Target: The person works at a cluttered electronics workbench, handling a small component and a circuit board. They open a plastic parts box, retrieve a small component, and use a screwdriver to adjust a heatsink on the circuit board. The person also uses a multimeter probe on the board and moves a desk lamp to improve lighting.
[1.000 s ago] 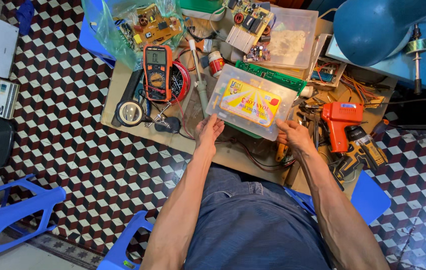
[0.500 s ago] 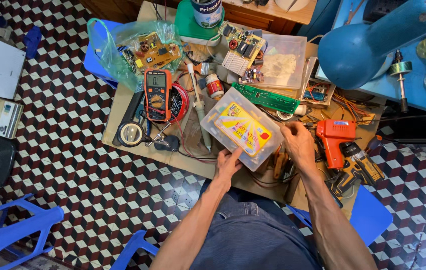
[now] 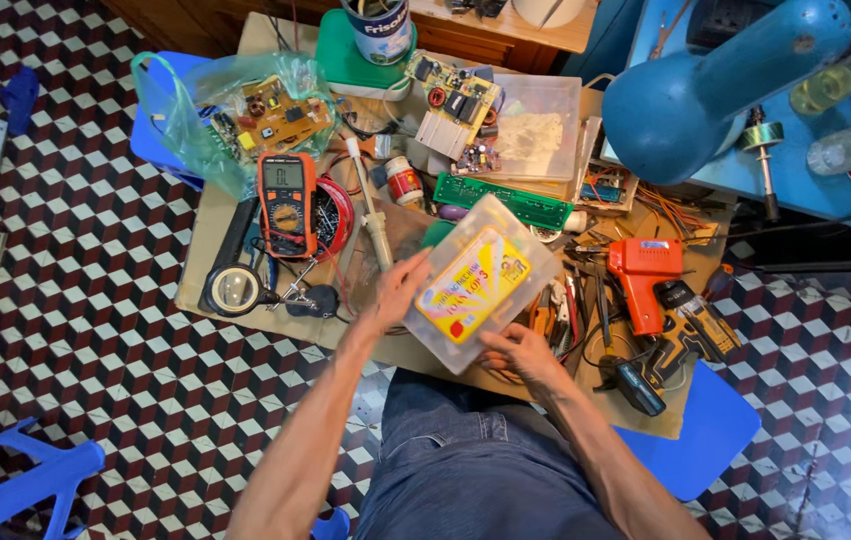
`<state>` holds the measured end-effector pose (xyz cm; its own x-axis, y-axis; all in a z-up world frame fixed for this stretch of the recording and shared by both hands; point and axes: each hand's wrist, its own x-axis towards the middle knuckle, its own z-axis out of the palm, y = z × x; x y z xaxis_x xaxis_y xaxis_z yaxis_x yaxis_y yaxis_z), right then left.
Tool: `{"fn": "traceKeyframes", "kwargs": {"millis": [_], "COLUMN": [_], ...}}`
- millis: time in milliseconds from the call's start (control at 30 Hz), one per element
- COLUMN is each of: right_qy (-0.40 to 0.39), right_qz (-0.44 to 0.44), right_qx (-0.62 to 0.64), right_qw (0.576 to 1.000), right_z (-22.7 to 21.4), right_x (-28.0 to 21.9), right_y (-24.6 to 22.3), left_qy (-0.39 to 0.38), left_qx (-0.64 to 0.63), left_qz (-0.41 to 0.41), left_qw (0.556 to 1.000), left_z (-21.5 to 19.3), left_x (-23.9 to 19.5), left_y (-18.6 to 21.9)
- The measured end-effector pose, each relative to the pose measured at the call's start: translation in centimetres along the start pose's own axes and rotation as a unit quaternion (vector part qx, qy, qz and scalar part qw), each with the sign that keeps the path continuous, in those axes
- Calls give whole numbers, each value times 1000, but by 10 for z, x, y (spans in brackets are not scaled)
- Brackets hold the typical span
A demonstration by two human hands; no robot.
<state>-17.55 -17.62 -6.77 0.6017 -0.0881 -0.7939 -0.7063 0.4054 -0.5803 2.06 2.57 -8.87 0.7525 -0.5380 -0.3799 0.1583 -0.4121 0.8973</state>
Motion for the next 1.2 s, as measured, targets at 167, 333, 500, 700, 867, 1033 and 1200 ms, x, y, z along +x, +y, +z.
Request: {"fn": "traceKeyframes", "kwargs": {"millis": [167,333,500,700,867,1033,1200], "right_qy": [-81,-17,82,100,155,170,168], "right_qz": [-7,29,65,2,25,-23,-71], "right_qx": [-11,-49,223,269,231,182,151], "right_qw": [997,998,969,958,960,968,972], "right_z": [44,1,-28,-15,-14,-13,-8], "right_x": [6,-11,-10,26,32,35,26], "right_y": [6,-14,-13,-13,-7,-3,-4], "left_qy": [18,263,261,161,189,196,203], "left_qx": [211,5,-328,-492,-441,-404,-377], "left_qz": [286,58,-279,-268,-303,-278,-238], "left_qw": [935,963,864,812,824,849,872], "left_z": [-16,-16,16,37,31,30,29], "left_x": [68,5,-75,-51,-44,-48,-51], "left_y": [33,20,-26,-42,-40,-32,-28]}}
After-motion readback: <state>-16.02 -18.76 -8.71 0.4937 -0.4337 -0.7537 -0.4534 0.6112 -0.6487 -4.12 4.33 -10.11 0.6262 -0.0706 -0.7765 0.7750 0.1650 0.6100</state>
